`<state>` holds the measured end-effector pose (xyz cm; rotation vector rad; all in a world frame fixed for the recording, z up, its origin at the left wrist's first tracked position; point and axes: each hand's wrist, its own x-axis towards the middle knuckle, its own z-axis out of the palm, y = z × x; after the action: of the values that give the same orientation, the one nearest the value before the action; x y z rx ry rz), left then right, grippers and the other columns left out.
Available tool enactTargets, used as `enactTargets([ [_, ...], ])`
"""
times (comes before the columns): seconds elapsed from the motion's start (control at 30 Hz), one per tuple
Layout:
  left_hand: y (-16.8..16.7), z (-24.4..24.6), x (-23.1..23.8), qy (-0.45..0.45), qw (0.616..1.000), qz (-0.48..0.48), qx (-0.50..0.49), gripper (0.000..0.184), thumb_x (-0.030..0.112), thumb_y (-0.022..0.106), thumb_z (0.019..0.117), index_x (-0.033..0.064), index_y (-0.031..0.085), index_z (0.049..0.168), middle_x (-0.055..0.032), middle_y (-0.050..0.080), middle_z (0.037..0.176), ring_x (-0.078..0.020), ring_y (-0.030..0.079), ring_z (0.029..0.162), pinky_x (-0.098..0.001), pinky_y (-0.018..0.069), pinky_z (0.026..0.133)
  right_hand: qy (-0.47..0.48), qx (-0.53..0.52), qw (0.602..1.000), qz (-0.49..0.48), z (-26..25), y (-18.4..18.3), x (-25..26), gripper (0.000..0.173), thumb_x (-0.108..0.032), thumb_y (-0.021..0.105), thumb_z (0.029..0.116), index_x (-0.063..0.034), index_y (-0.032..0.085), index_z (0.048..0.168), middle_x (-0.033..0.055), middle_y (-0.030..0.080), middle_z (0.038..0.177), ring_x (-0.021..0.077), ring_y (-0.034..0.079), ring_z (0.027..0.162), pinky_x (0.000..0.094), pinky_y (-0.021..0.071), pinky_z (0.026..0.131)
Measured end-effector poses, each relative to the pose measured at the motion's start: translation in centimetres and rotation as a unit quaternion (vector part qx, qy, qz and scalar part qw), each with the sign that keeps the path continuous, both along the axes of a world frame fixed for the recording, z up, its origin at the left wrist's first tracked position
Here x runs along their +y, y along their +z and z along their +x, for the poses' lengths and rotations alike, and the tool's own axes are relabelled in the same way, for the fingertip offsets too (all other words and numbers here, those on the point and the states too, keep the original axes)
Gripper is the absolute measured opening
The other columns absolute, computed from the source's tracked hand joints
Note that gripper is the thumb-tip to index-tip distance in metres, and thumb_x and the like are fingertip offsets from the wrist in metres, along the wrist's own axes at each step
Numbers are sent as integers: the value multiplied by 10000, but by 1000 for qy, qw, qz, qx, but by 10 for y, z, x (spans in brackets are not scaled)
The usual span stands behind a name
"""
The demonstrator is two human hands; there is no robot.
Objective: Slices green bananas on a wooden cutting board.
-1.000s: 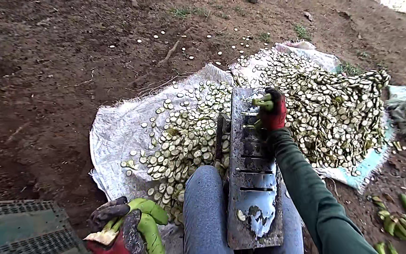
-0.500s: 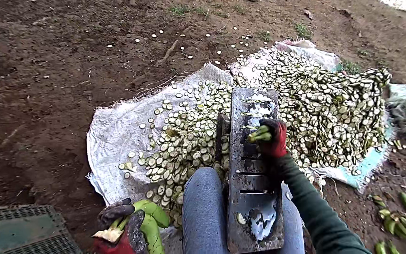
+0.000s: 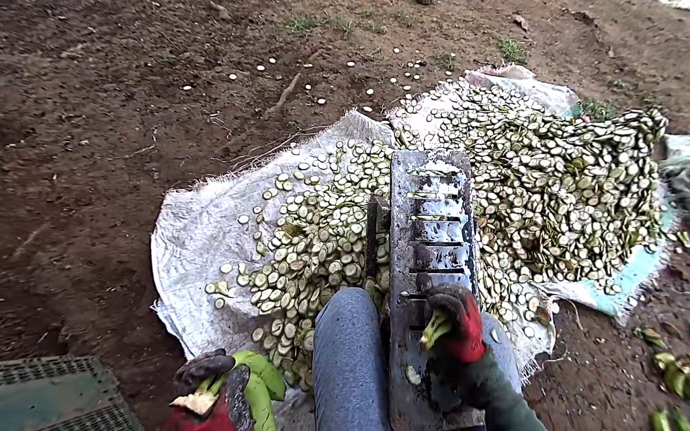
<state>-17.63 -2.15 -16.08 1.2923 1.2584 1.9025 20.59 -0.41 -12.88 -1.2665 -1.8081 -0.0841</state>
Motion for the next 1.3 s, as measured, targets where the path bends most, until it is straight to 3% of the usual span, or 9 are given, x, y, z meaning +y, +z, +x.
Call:
enactTargets([
  [0.1,5,5,1,2,1000,7,-2,319,39,706,814,208,634,1074,148,687,1028,-27,642,1030,-245,520,960,-31,-19,999,-38,22,30,125,443,-192,802,701,41,710,1066,259,700,1066,444,667,1030,593,523,917],
  [0.2,19,14,-7,12,1000,8,-1,314,21,689,809,197,626,1061,136,680,1032,-39,638,1039,-250,518,967,-94,-10,989,-115,29,61,194,510,-167,830,745,23,669,1191,282,643,1204,450,622,1141,596,491,992],
  [0.37,19,3,-17,16,1000,-1,2,313,-3,677,804,163,617,1062,124,671,1041,-35,634,1028,-235,520,947,-97,-33,993,-61,7,40,70,465,-357,793,726,-11,682,1017,231,668,1060,401,655,1013,558,553,866],
  [0.5,5,-4,-14,32,999,-18,5,321,-18,667,797,155,604,1060,154,671,1017,2,636,1004,-224,522,937,-64,-36,997,-38,-10,-8,-59,348,-494,659,864,-169,651,988,110,647,1020,253,613,1078,379,468,1020],
  [0.67,0,2,-10,47,999,-22,-10,311,7,696,791,140,610,1058,137,678,992,-10,646,978,-223,538,908,-62,-63,995,-46,13,29,94,398,-330,748,773,39,703,916,277,691,1002,477,654,1007,601,506,910],
  [0.8,5,7,-12,39,999,-3,-15,316,-1,683,797,145,604,1065,124,673,1008,-26,639,999,-237,526,937,-148,-85,976,-139,30,67,212,465,-250,795,800,79,664,1101,348,605,1228,524,556,1218,629,425,1056],
  [0.97,8,1,-22,30,999,-17,-6,325,-2,685,802,150,602,1077,126,675,1032,-30,636,1034,-239,520,956,-135,-78,981,-119,6,33,83,551,-403,811,690,29,682,1006,295,649,1127,502,601,1125,662,468,972],
  [1.1,-6,-8,-19,33,999,-33,-9,356,-29,674,780,142,582,1079,146,674,1015,-9,638,1008,-238,521,948,-66,-104,990,-66,-10,-14,-60,379,-531,605,884,-161,673,930,130,688,980,336,649,1000,496,485,970],
  [1.3,-7,3,-15,20,999,-40,-11,336,-30,658,825,73,583,1135,100,686,1035,-27,648,1013,-233,531,940,2,-142,986,-92,22,28,128,366,-266,663,872,-115,753,1194,171,647,1369,445,501,1374,696,290,1152],
])
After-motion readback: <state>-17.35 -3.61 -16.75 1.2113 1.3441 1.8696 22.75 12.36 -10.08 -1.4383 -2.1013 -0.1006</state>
